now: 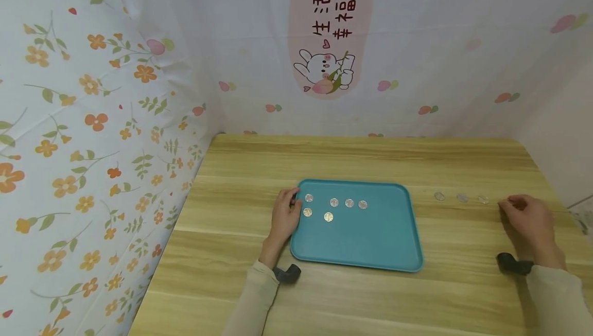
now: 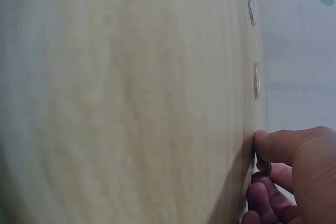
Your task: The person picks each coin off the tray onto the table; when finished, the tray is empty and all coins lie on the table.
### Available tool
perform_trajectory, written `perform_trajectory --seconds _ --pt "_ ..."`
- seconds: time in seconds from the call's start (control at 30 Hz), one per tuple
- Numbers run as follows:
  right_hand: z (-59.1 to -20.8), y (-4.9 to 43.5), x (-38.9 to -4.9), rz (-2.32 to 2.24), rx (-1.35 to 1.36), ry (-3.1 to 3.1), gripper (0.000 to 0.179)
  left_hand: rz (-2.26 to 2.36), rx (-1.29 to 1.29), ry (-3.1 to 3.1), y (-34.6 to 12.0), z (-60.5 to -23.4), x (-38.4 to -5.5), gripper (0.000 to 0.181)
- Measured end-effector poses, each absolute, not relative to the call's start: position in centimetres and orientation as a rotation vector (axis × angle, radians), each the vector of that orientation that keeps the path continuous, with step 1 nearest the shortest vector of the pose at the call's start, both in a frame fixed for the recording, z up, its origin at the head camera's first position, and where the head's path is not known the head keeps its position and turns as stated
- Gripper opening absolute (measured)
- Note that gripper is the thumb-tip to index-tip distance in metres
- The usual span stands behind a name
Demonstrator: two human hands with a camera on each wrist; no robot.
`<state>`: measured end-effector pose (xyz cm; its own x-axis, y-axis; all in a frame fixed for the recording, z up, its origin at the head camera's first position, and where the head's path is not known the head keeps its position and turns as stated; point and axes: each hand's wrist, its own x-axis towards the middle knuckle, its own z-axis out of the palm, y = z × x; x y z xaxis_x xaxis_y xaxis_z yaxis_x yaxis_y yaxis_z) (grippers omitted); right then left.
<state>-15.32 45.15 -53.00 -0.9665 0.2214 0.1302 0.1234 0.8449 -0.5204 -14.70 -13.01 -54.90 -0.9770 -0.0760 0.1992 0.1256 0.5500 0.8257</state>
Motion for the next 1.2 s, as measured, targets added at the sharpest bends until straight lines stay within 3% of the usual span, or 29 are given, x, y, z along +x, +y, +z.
perform_trajectory --seconds 1.2 --pt "-53.85 44.81 -15.49 0.852 -0.341 -2.721 0.039 -1.372 -0.063 -2.57 -12.96 -55.06 -14.71 0.035"
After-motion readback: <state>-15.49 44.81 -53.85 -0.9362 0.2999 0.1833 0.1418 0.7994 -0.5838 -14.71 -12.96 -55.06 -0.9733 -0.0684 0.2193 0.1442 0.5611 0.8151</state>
